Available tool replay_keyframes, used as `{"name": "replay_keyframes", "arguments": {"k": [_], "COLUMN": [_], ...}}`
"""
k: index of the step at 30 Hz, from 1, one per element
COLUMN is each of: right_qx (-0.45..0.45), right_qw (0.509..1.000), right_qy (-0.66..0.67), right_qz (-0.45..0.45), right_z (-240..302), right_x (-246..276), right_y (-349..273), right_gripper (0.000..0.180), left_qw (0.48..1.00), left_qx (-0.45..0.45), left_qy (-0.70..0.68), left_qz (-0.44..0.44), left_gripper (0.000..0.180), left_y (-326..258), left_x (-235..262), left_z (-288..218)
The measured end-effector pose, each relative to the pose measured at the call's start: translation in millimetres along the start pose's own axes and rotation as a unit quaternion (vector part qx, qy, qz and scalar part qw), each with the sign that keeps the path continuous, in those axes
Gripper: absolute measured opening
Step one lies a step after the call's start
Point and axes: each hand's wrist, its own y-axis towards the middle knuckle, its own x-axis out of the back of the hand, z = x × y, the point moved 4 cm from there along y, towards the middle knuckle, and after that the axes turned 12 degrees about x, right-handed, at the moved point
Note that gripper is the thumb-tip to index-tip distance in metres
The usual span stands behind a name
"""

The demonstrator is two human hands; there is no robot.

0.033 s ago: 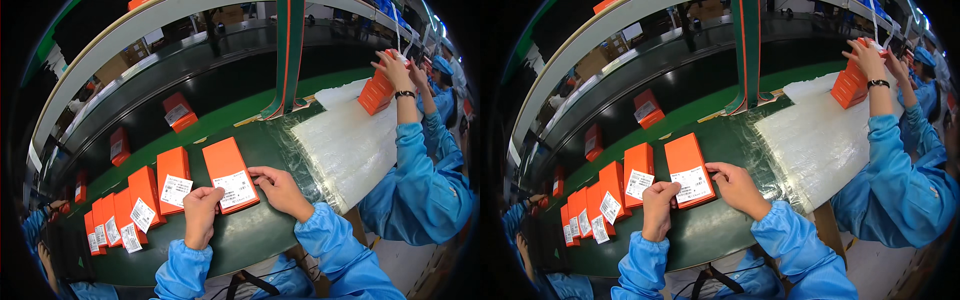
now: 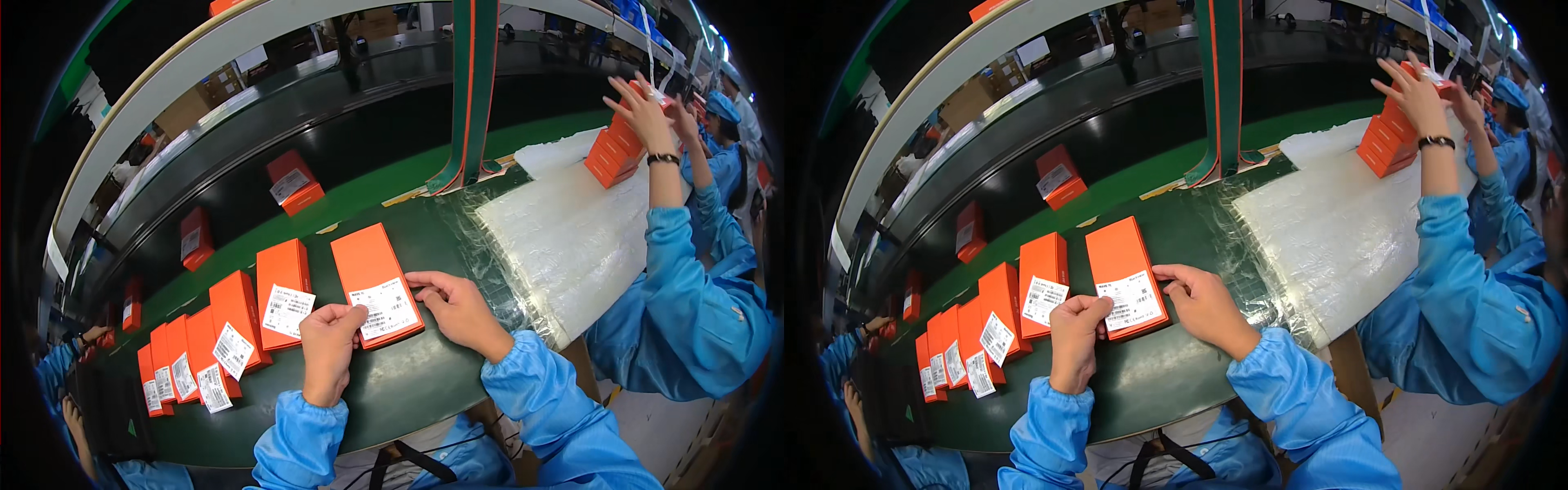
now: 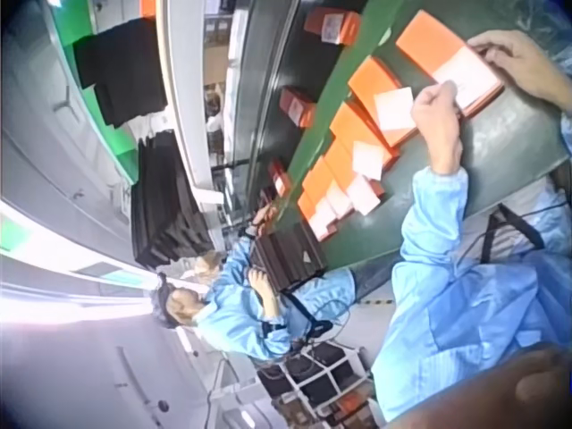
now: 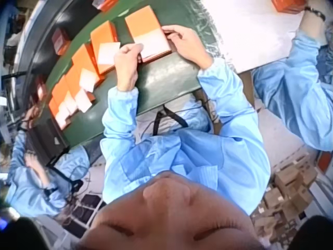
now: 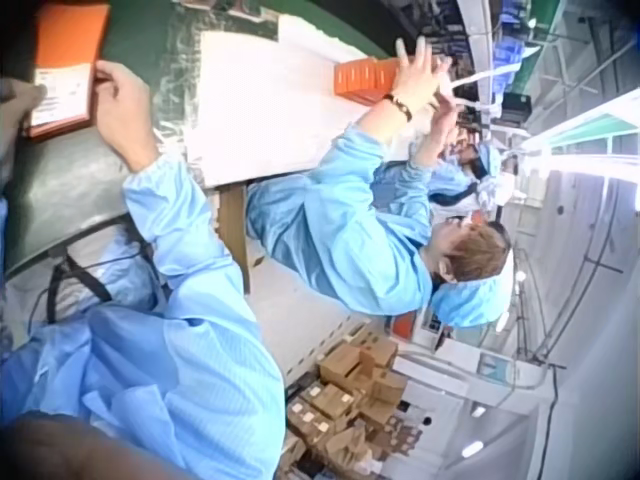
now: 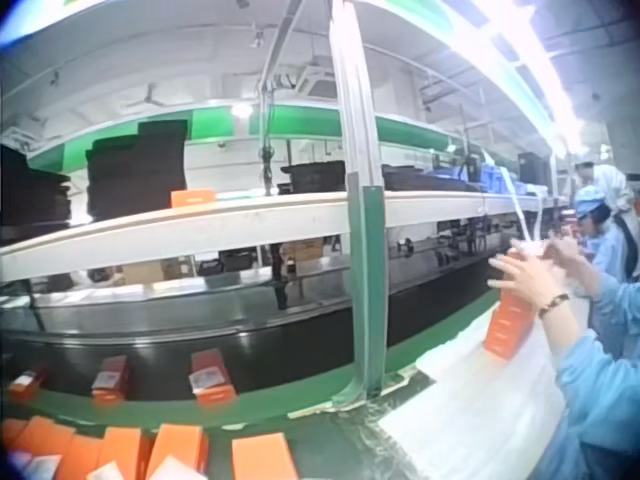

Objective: Applying product labels to red boxes on a factory assembly line.

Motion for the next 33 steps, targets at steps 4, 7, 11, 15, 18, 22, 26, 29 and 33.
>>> {"name": "replay_keyframes", "arguments": {"k": [4,7,11,15,18,22,26,29,33], "right_qx": [-0.019,-0.013,-0.017,-0.052,-0.048,0.015,-0.040,0.096,0.171], "right_qw": [0.999,0.999,0.964,0.901,0.880,0.876,0.723,0.772,0.889], "right_qy": [0.045,-0.039,-0.264,-0.419,-0.459,-0.481,-0.682,-0.612,-0.423], "right_qz": [-0.015,-0.020,0.014,0.100,0.110,-0.013,-0.102,-0.140,-0.041], "right_z": [-3,14,44,48,49,42,-16,3,20], "right_x": [-6,-26,-54,-73,-56,32,162,116,-59], "right_y": [1,3,9,36,39,22,5,54,167], "right_gripper": [0.033,0.035,0.085,0.107,0.104,0.095,0.083,0.068,0.069], "left_qw": [0.976,0.915,0.916,0.964,0.966,0.937,0.934,0.945,0.947], "left_qx": [-0.123,-0.234,-0.231,-0.208,-0.208,-0.268,-0.255,-0.221,-0.229], "left_qy": [0.173,0.305,0.308,0.165,0.151,0.206,0.202,0.174,0.172], "left_qz": [-0.057,-0.120,-0.116,-0.030,0.021,0.086,0.148,0.165,0.148], "left_gripper": [0.020,0.038,0.062,0.050,0.049,0.037,0.028,0.028,0.027], "left_y": [-6,-16,-18,-18,-33,-51,-44,-36,-39], "left_x": [-2,-1,2,14,31,46,23,25,47], "left_z": [-7,-7,-10,11,22,37,34,35,36]}}
